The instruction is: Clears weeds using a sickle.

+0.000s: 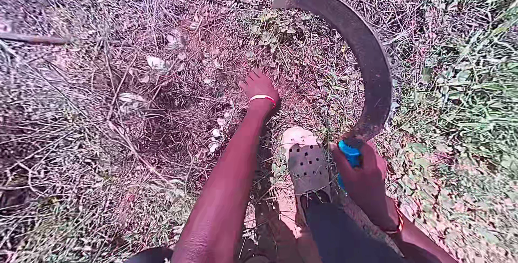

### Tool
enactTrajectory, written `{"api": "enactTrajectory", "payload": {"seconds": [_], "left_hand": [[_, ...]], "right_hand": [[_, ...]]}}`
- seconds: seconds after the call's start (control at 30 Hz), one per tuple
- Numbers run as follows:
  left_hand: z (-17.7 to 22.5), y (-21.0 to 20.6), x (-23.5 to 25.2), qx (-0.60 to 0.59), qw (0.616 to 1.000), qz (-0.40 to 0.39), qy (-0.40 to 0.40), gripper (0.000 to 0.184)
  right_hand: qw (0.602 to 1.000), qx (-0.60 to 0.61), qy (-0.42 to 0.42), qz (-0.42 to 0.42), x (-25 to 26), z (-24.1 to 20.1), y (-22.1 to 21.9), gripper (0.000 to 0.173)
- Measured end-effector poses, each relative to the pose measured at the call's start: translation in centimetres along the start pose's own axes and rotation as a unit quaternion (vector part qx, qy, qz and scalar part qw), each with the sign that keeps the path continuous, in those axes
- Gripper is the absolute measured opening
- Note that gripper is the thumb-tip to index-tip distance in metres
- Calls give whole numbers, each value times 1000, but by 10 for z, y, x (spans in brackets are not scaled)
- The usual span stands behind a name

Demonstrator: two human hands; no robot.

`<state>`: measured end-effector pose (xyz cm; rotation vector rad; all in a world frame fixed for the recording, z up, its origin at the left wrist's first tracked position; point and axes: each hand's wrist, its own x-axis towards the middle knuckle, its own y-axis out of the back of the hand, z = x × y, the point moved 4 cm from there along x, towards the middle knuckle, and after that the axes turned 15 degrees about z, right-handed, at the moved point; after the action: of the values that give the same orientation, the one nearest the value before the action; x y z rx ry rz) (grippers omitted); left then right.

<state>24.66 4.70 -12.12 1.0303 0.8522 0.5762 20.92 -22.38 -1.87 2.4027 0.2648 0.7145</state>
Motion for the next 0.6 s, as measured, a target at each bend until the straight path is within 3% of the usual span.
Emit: {"api": "enactTrajectory", "payload": {"seconds": [0.07, 0.2, 0.3, 0.43, 0.5, 0.6], "left_hand": [[-5, -5, -8, 25, 1000, 1, -17, 78], [-9, 16, -16, -19, 996, -80, -21, 49], [-23, 22, -28, -86, 991, -93, -33, 47], [-39, 42, -47, -40, 997, -39, -51, 46], [-63, 65, -45, -2, 998, -18, -59, 44], [-97, 88, -39, 43, 996, -18, -76, 46]], "right_hand": [[1000, -6, 2, -5, -7, 4, 0, 25], [999, -37, 5, -24, 4, 2, -7, 29], [989, -85, -25, -118, 34, -6, -30, 33], [926, -172, -122, -312, 69, -1, -82, 39], [906, -191, -128, -356, 64, 1, -97, 43], [899, -192, -140, -369, 35, 15, -85, 49]]}}
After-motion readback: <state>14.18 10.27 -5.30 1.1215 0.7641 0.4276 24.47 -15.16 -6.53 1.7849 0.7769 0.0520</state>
